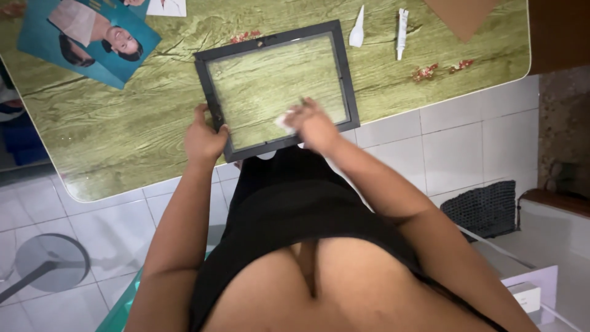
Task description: The person assembles a photo frame by applying glue to the frame edges, wiping the glass, and placing a white backing sheet and a photograph inside. The person uses a cardboard piece to press the glass and wipes the frame with a tissue.
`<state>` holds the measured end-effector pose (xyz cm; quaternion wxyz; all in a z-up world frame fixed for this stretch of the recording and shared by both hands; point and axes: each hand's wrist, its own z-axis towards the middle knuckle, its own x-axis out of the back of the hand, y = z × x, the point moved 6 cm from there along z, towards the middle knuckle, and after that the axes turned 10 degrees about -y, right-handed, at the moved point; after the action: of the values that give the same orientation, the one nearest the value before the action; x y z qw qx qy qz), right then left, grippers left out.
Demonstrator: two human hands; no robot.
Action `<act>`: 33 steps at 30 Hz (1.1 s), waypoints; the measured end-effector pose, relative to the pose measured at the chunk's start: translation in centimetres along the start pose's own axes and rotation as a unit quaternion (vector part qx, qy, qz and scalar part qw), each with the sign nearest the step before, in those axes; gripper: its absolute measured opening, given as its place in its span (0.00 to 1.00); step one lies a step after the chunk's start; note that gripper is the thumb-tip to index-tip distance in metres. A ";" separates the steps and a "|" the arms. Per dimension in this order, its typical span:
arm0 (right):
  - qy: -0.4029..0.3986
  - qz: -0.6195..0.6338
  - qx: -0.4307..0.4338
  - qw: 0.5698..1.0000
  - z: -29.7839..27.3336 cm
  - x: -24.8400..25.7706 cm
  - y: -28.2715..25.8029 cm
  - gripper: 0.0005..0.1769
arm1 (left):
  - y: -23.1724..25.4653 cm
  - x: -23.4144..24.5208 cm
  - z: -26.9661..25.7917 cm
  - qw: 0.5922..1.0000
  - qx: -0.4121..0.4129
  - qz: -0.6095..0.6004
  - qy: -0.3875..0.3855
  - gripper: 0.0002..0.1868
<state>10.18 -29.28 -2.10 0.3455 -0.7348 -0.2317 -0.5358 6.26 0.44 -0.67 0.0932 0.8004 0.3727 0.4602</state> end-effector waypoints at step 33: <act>-0.013 0.226 -0.091 0.970 -5.6 6.1 2.6 0.09 | 0.4 0.1 -0.5 1.000 -0.012 0.012 0.017 0.34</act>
<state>10.49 -35.36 4.07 0.3867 -0.8034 -0.0144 -0.4526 6.09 0.15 -0.15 0.0911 0.7957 0.3586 0.4796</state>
